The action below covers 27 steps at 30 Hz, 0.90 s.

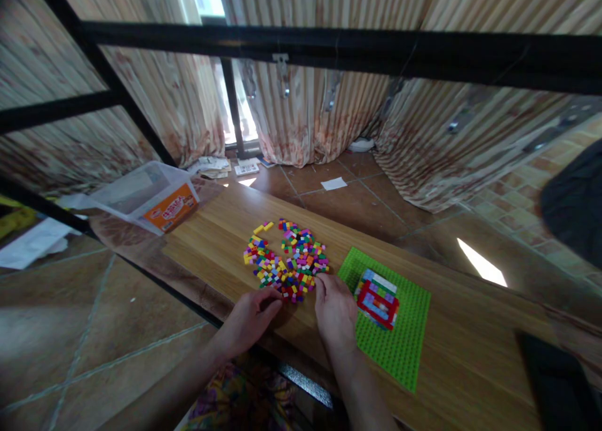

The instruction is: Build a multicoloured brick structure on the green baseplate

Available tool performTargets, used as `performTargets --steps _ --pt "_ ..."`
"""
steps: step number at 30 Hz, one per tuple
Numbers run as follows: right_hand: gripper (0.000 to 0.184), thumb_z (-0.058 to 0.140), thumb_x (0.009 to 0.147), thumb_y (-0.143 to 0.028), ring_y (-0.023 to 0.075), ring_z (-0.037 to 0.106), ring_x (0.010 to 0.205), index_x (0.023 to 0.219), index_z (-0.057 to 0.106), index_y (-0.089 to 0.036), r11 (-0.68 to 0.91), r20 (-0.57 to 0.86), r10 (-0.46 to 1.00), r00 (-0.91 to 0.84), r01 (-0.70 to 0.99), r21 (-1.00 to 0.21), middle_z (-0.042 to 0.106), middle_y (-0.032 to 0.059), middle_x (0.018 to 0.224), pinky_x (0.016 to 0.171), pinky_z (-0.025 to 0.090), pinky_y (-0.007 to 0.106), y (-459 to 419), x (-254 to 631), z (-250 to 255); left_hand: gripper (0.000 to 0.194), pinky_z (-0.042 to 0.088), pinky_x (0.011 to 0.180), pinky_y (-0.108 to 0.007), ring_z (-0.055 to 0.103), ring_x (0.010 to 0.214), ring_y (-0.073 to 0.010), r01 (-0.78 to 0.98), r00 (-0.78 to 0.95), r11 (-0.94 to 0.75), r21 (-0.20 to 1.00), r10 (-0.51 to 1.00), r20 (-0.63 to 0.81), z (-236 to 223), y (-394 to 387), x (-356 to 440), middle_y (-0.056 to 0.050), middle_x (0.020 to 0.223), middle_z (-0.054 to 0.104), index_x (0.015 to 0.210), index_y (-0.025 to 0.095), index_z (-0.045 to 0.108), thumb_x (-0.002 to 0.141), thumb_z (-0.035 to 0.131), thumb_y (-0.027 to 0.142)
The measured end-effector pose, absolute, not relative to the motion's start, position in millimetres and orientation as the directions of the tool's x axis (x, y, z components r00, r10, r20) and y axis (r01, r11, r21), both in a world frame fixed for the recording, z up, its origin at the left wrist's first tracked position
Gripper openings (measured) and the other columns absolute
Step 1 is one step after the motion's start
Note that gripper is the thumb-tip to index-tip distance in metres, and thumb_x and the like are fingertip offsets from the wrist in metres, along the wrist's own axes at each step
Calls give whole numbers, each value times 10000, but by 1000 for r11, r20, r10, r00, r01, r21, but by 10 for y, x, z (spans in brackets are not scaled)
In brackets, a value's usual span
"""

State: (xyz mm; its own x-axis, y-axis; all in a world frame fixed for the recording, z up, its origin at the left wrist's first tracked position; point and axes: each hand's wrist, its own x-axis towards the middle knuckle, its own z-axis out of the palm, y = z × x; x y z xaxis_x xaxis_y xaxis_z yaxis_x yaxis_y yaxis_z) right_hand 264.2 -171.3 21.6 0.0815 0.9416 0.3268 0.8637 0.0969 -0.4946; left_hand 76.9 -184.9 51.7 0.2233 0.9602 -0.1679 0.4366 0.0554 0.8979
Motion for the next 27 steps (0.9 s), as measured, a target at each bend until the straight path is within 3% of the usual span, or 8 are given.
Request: performTargets --steps 12,17,22,27 --pt "389 399 932 -419 193 618 763 912 699 -174 72 336 932 136 839 -539 701 85 894 709 442 310 -1388 2678 284 194 384 657 -228 539 713 -149 233 279 71 970 950 -137 488 -1830 720 -10 767 643 795 204 687 848 548 327" --pt "344 444 922 -414 181 646 779 924 699 -184 116 341 929 143 762 -638 711 71 917 720 476 299 -1521 2584 244 188 418 667 -233 557 718 -151 156 103 119 981 985 -136 441 -1768 569 -24 785 656 841 194 694 834 574 338" --pt "299 486 911 -405 191 669 818 922 697 -193 175 375 917 137 707 -686 720 75 924 741 509 310 -1737 2615 191 150 457 726 -260 592 762 -157 431 -231 120 894 973 -19 338 -1518 216 -23 844 667 917 198 664 813 570 253" --pt "249 519 901 -391 189 676 860 920 693 -213 165 339 933 123 688 -706 722 58 937 769 517 305 -1894 2648 183 229 475 765 -287 603 810 -162 657 -228 98 748 971 73 312 -1251 55 -59 988 647 1035 181 634 823 554 216"
